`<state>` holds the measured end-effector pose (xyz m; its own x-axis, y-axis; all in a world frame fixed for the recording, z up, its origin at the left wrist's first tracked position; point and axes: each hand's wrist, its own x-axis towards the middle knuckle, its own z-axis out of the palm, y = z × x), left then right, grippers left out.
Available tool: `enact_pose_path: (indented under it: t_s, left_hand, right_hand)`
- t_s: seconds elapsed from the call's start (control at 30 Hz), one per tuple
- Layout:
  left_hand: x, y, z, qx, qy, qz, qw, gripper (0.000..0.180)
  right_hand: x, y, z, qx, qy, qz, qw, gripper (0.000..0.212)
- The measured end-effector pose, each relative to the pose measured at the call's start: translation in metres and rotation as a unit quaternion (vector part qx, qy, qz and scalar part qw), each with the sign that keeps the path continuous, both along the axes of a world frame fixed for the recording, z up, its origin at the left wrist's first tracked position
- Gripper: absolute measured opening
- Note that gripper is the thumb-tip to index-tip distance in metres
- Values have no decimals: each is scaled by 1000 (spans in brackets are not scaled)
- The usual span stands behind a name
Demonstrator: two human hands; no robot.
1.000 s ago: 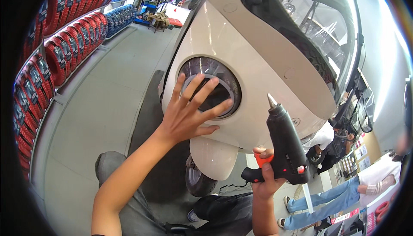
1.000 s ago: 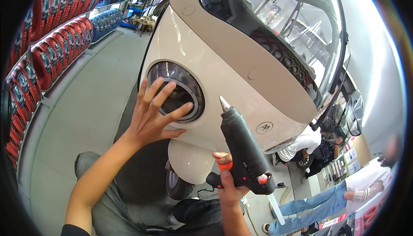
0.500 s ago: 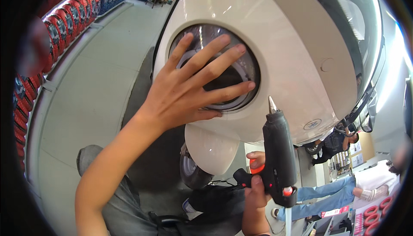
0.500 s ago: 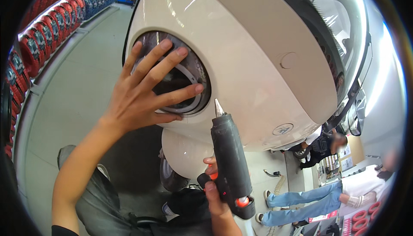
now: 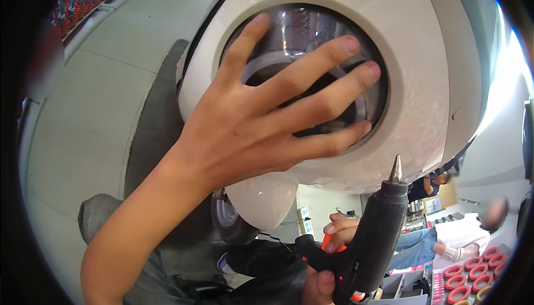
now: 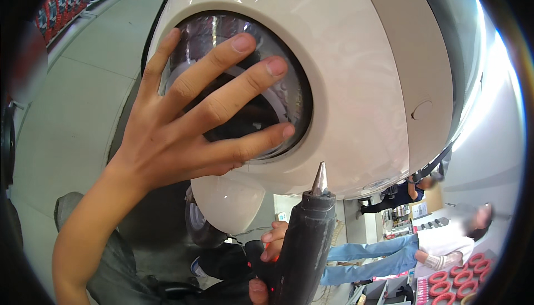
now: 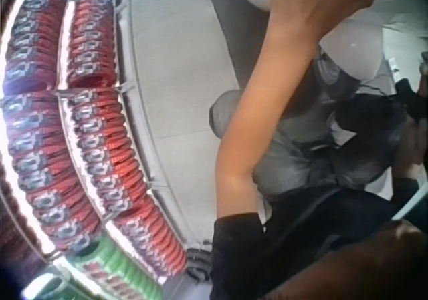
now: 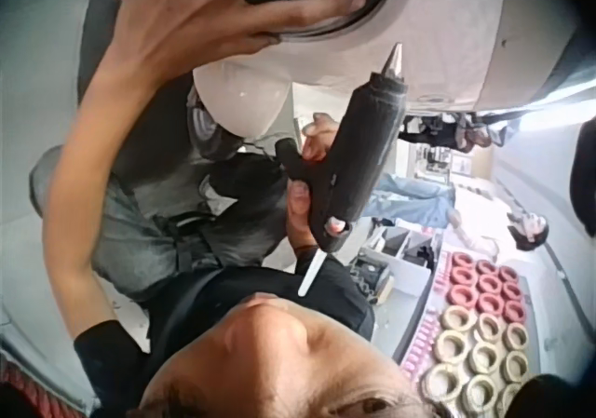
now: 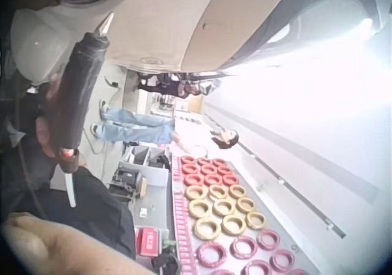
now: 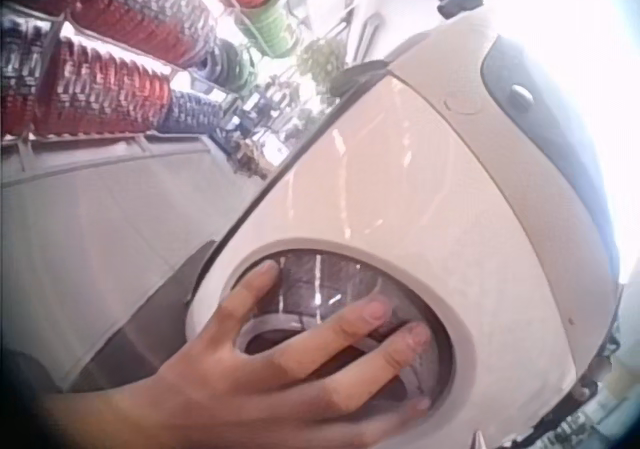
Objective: The person uses a hot glue gun to apply glue around the perimeter of a vehicle's headlight lens. They hold the lens with one hand and apply the glue with the other, working around the circular edge.
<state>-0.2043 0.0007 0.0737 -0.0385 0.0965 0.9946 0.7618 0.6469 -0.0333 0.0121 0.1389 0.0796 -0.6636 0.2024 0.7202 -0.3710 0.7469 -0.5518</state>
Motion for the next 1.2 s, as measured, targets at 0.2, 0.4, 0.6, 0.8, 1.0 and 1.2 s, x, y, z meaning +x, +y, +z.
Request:
enact_pose_path:
  t_s: [0.2,0.4,0.6,0.8,1.0,1.2]
  left_hand:
    - [-5,7,-1,51,10,-27,998,49]
    - [-7,3,-5,69,-19,-62,995,51]
    - [-8,0,-2,81,-45,-85,992,56]
    - [-13,-3,-5,84,-42,-70,993,53]
    - [-17,2,-6,99,-30,-64,993,48]
    - [-19,3,-6,101,-28,-61,993,47]
  right_hand:
    - [0,-20,14,-5,-117,-21,993,41]
    - [-27,-35,-8,21,20,-76,997,36]
    - [-26,-39,8,58,-55,-46,996,31]
    - [-48,-44,-2,26,-2,-82,996,30]
    - [-51,-36,2,43,3,-74,996,29]
    - [-52,-34,2,43,-5,-84,996,29]
